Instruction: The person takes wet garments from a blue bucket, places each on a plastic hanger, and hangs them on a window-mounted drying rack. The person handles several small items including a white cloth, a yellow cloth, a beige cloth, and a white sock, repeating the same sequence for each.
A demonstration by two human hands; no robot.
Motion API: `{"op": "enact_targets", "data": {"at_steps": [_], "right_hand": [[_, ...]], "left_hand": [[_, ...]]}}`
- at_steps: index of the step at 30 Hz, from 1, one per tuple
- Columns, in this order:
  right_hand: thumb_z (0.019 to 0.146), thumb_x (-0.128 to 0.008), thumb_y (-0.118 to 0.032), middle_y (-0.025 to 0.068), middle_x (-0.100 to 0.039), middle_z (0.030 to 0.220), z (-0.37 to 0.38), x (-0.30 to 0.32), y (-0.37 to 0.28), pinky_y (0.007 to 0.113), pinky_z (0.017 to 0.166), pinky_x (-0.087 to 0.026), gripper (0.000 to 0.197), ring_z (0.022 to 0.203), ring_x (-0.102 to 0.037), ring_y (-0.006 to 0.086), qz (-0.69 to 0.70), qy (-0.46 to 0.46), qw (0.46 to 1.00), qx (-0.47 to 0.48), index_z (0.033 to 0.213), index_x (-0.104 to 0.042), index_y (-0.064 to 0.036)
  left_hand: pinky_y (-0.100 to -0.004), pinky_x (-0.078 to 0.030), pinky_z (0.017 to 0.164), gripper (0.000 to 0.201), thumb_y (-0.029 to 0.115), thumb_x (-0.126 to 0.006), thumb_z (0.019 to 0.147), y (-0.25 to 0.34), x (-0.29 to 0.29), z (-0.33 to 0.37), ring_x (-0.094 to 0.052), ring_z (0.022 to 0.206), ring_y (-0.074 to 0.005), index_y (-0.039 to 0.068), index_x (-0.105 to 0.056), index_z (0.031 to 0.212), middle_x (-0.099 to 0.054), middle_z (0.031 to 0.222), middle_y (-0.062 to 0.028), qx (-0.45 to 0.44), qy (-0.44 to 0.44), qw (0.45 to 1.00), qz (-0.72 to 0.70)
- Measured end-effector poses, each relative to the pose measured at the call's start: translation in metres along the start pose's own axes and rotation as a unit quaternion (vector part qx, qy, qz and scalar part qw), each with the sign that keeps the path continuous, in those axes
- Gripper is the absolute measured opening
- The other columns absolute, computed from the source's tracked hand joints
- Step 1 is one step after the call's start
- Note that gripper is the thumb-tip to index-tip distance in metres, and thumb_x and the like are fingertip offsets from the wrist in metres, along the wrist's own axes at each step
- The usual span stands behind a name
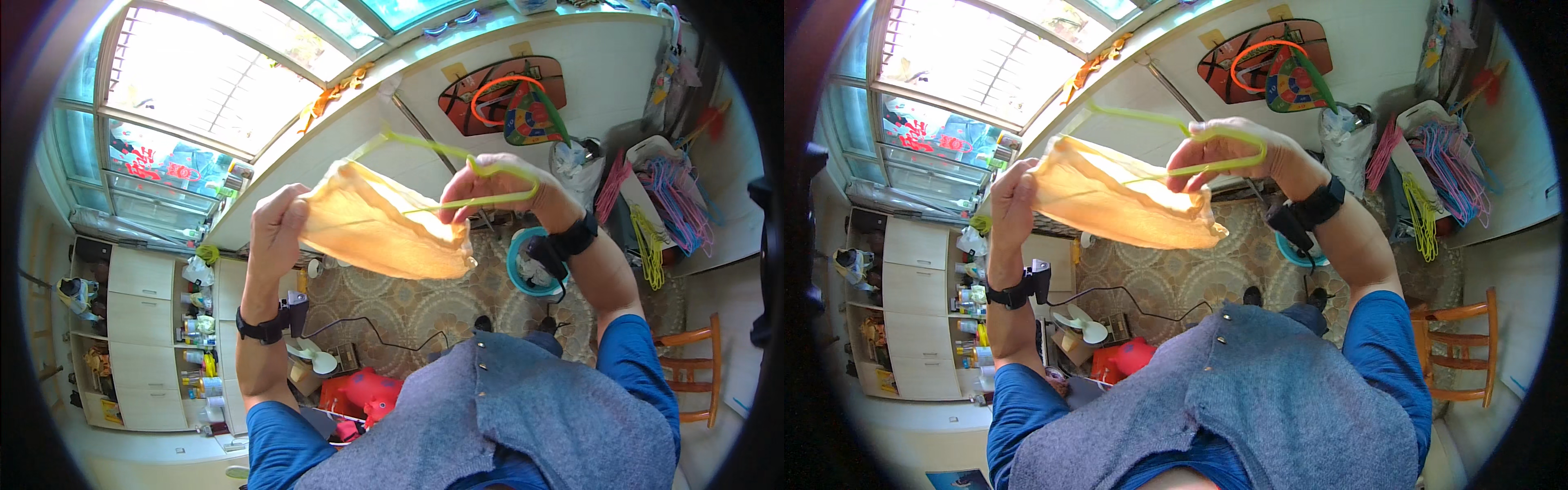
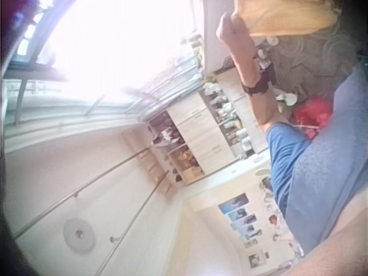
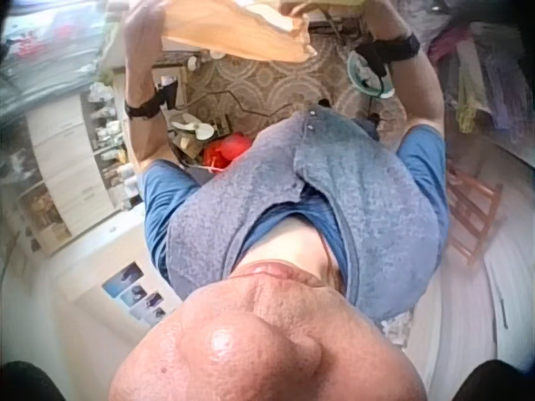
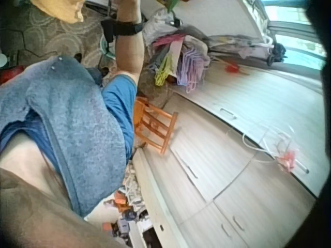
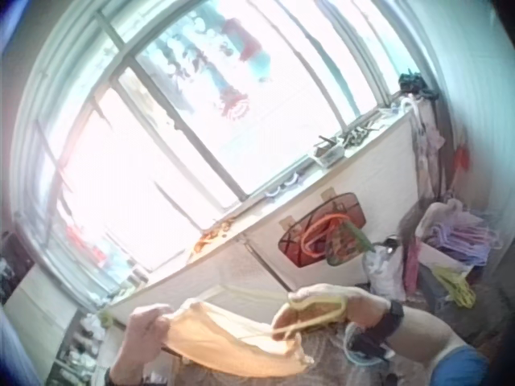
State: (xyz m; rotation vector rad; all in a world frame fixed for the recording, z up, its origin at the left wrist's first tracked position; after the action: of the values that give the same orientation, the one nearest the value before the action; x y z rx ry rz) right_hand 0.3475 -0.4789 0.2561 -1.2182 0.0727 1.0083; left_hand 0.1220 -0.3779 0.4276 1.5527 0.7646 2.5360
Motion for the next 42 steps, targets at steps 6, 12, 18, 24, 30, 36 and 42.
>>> {"op": "enact_targets", "data": {"at_steps": [6,12,18,24,30,36,42], "right_hand": [[0.082,-0.066,-0.019,0.0135,-0.066,0.097,0.010,-0.035,0.012,0.032,0.081,-0.048,0.032,0.090,-0.061,0.0216,-0.441,0.075,0.891,0.077,0.105,-0.064,0.0040],[0.067,-0.071,-0.015,0.0147,-0.061,0.087,0.029,-0.046,0.028,0.037,0.072,-0.048,0.021,0.081,-0.061,0.0298,-0.683,0.020,0.730,-0.021,0.084,-0.066,-0.0032],[0.072,-0.065,0.001,0.0138,-0.062,0.093,-0.003,-0.013,-0.017,0.030,0.058,-0.049,0.014,0.068,-0.060,0.0205,-0.601,0.202,0.772,0.052,0.087,-0.064,0.0020],[0.075,-0.059,0.008,0.0065,-0.060,0.082,0.002,-0.008,-0.046,0.024,0.057,-0.045,0.014,0.067,-0.055,0.0094,-0.508,0.234,0.825,0.076,0.088,-0.060,0.0037],[0.074,-0.064,0.003,0.0096,-0.061,0.081,0.020,-0.025,-0.060,0.025,0.063,-0.049,0.005,0.071,-0.060,0.0164,-0.636,0.142,0.750,0.117,0.078,-0.061,0.0051],[0.077,-0.066,0.006,0.0043,-0.058,0.091,0.044,-0.033,-0.059,0.020,0.063,-0.048,0.008,0.075,-0.057,0.0077,-0.569,0.152,0.806,0.057,0.084,-0.065,0.0036],[0.079,-0.074,-0.010,0.0027,-0.057,0.091,0.067,-0.066,-0.068,0.024,0.063,-0.047,0.024,0.074,-0.057,0.0075,-0.638,0.156,0.740,0.150,0.100,-0.064,-0.0010]], "left_hand": [[-0.0180,-0.039,0.059,0.029,0.024,-0.045,0.101,-0.030,0.010,-0.007,-0.047,0.068,-0.0031,-0.001,-0.056,0.094,-0.055,0.079,0.0016,0.033,0.095,0.975,-0.197],[-0.0203,-0.037,0.060,0.032,0.027,-0.048,0.100,-0.031,0.017,-0.021,-0.044,0.070,-0.0040,-0.002,-0.057,0.092,-0.053,0.079,0.0019,0.031,0.094,0.980,-0.170],[-0.0216,-0.038,0.064,0.030,0.025,-0.049,0.099,-0.033,0.044,-0.042,-0.044,0.074,-0.0037,-0.003,-0.060,0.101,-0.052,0.081,0.0021,0.040,0.092,0.994,-0.049],[-0.0209,-0.028,0.057,0.031,0.024,-0.048,0.100,-0.045,0.055,-0.058,-0.034,0.066,-0.0038,0.001,-0.052,0.079,-0.040,0.069,0.0045,0.051,0.100,0.994,-0.003],[-0.0241,-0.027,0.051,0.037,0.023,-0.048,0.099,-0.054,0.067,-0.073,-0.031,0.059,-0.0056,0.002,-0.043,0.069,-0.036,0.062,0.0037,0.070,0.149,0.986,0.031],[-0.0257,-0.027,0.049,0.036,0.021,-0.050,0.098,-0.058,0.056,-0.088,-0.031,0.057,-0.0063,0.002,-0.041,0.069,-0.035,0.060,0.0025,0.050,0.085,0.992,0.079],[-0.0242,-0.030,0.050,0.032,0.018,-0.052,0.097,-0.073,0.055,-0.105,-0.034,0.057,-0.0059,0.000,-0.049,0.072,-0.039,0.060,0.0033,0.084,0.159,0.983,-0.026]]}}
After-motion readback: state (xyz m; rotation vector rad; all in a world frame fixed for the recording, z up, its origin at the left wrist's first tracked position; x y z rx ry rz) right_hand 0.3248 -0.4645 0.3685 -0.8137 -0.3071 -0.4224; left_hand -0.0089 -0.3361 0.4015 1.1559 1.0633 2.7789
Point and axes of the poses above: each hand's wrist, its own z-axis towards the middle knuckle, its own x-axis out of the back of the hand, y = z × x, the point moved 4 cm from there along z, towards the middle knuckle
